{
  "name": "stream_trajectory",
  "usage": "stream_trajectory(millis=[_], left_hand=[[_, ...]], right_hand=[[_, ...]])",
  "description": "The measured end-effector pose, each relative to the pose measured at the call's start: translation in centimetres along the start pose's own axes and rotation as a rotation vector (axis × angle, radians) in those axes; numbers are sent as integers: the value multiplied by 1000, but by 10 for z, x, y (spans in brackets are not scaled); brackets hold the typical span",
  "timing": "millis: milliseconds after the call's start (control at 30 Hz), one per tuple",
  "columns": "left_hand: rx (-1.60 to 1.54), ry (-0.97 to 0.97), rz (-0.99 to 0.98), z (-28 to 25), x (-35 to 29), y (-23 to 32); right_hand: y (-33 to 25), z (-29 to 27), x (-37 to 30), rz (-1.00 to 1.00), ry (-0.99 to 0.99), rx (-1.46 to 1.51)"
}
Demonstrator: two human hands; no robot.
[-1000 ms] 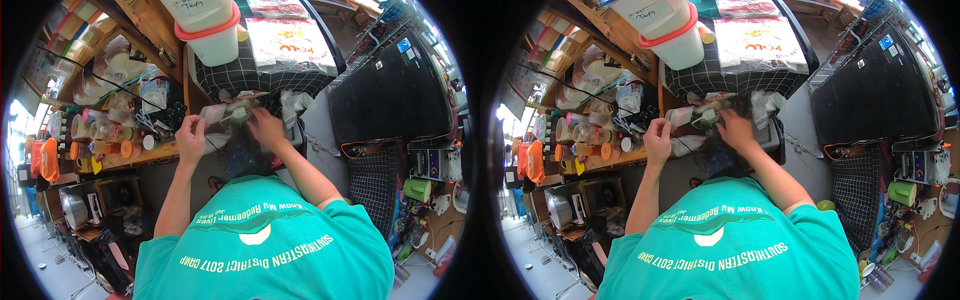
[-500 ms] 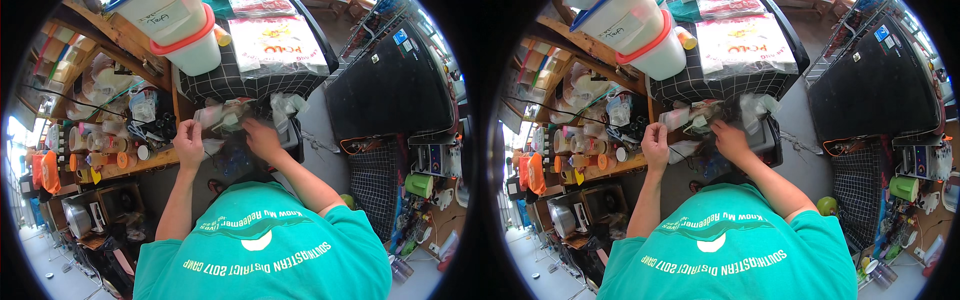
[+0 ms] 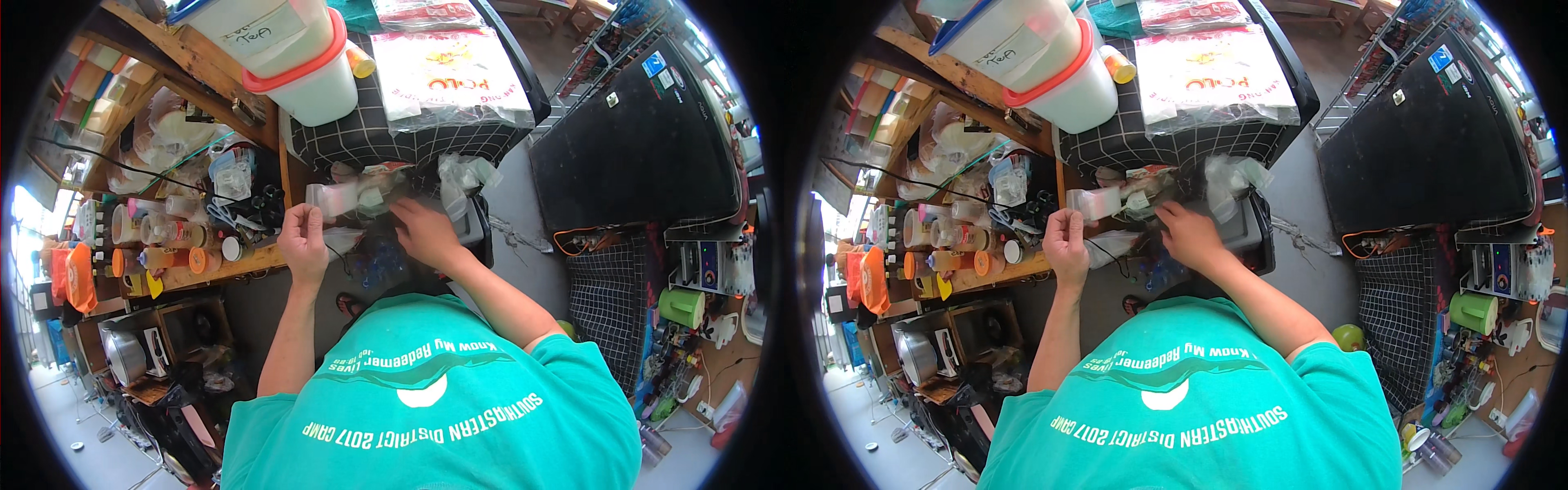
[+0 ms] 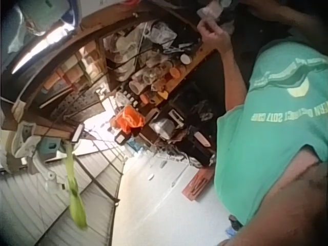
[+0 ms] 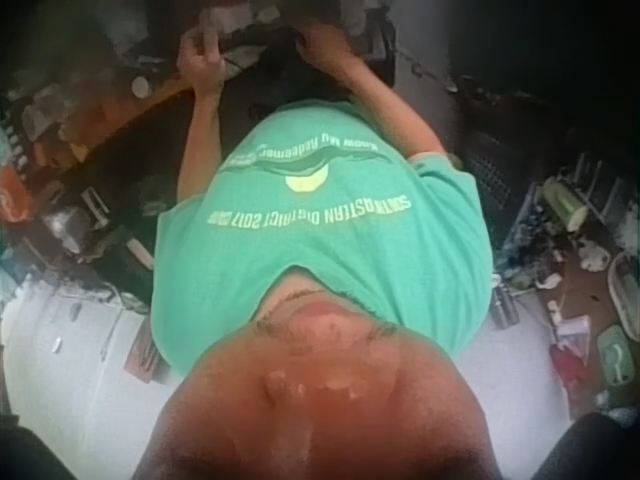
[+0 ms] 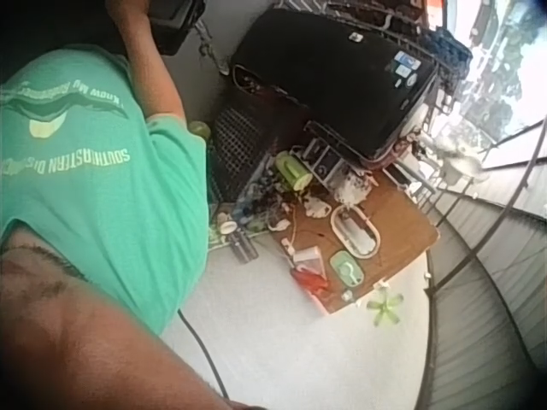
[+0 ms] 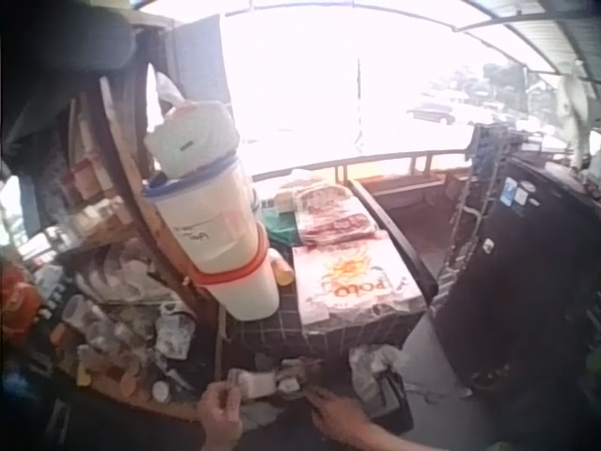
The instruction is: Fill small plastic pouches with sauce from a squeeze bottle and seal them.
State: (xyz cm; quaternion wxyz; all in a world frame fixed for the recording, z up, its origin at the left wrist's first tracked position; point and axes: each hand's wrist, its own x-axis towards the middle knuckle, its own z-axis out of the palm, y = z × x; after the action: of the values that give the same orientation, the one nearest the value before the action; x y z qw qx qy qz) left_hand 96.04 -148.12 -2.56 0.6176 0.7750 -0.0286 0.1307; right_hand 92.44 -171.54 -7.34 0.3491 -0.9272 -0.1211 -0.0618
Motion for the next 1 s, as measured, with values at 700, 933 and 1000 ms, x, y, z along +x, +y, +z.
stream_trajectory(millis=[700, 933, 1000], left_hand=[[493, -323, 570, -62, -81, 63], [202, -359, 69, -62, -92, 71], [208, -396, 20, -61, -89, 71]], right_hand=[[-104, 12, -20, 450, -436, 1291], [-104, 7, -22, 216, -329, 948], [-106, 5, -24, 173, -294, 918]])
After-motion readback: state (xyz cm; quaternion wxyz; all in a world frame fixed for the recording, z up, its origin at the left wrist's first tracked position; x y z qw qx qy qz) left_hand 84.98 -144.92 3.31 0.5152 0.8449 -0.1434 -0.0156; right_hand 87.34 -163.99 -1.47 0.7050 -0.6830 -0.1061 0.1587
